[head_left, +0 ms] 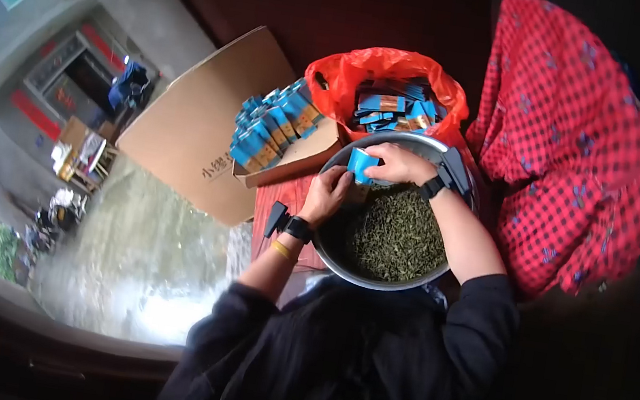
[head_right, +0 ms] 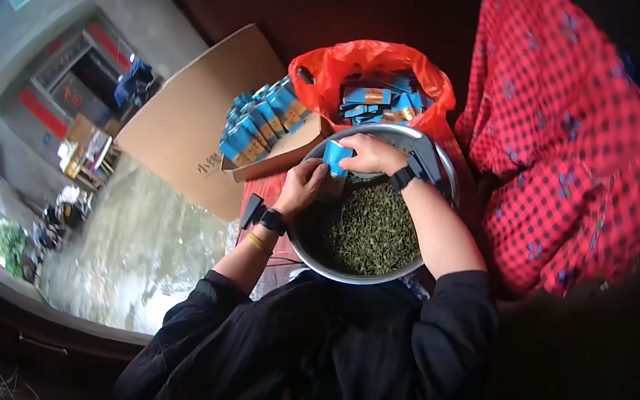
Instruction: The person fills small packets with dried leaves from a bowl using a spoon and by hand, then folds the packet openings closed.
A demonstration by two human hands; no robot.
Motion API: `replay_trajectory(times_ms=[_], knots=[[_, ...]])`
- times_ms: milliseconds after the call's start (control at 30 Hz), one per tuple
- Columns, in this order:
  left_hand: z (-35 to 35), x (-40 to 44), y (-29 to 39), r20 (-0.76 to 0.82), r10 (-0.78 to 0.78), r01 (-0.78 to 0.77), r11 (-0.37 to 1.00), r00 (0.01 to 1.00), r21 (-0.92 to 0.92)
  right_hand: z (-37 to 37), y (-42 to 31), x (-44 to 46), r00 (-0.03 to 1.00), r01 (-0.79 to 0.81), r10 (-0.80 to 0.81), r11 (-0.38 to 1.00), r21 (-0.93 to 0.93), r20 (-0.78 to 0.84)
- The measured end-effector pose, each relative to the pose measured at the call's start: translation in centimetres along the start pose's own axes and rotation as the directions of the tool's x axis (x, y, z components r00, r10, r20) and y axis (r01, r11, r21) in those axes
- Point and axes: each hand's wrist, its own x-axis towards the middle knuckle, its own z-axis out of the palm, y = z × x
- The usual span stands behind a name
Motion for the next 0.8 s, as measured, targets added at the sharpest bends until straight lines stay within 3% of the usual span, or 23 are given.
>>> replay_trajectory(times_ms=[33,100,133,167,300,367,467,567,633,700,767,800], knots=[[0.1,-0.1,0.2,0.037,-0.057,0.058,0.998,0.998,-0.039,0.0,0.1,0.0,0.999,-0.016,0.016,1.0,0.009,-0.03],[0.3,0.1,-0.2,0.012,0.046,-0.046,0.999,0.999,-0.004,0.3,0.6,0.0,0.994,0.112,-0.114,0.987,0.119,0.003],[0.4,0.2,-0.4,0.0,0.098,-0.098,0.995,0.995,-0.032,-0.3,-0.1,-0.1,0.996,0.053,-0.063,0.988,0.147,0.067],[0.4,0.2,-0.6,-0.008,0.113,-0.113,0.993,0.994,-0.021,-0.6,-0.8,-0.1,0.99,0.116,-0.126,0.983,0.141,0.059],[0.1,0.1,-1.0,0.066,0.072,-0.068,0.995,0.995,-0.067,-0.6,-1.5,0.3,0.994,0.058,-0.054,0.998,-0.039,0.1],[-0.3,-0.2,-0.1,0.06,0.082,-0.078,0.994,0.995,-0.074,0.1,-0.5,0.8,0.989,0.077,-0.084,0.995,0.062,0.118],[-0.2,0.0,-1.9,0.089,0.0,0.027,0.955,0.996,-0.296,-0.1,-1.6,0.8,0.985,-0.011,-0.004,0.996,0.087,0.171],[-0.6,-0.1,-1.6,0.062,-0.052,0.072,0.925,0.997,-0.374,0.2,-2.1,0.9,0.986,0.059,-0.069,0.996,0.073,0.15],[-0.7,-0.1,-1.9,0.038,-0.067,0.077,0.907,0.997,-0.414,0.3,-2.5,0.9,0.979,0.0,-0.009,0.999,0.04,0.206],[-0.8,0.1,-2.2,0.097,-0.086,0.123,0.867,0.992,-0.484,0.5,-2.9,0.5,0.996,0.033,-0.03,0.999,-0.032,0.089],[-0.6,0.3,-2.2,0.069,-0.087,0.11,0.849,0.994,-0.516,0.4,-3.2,0.2,0.985,-0.06,0.058,0.998,0.01,0.165],[-0.4,0.3,-2.5,0.076,-0.078,0.105,0.861,0.994,-0.497,0.4,-3.1,-0.1,0.992,-0.058,0.056,0.998,0.008,0.116]])
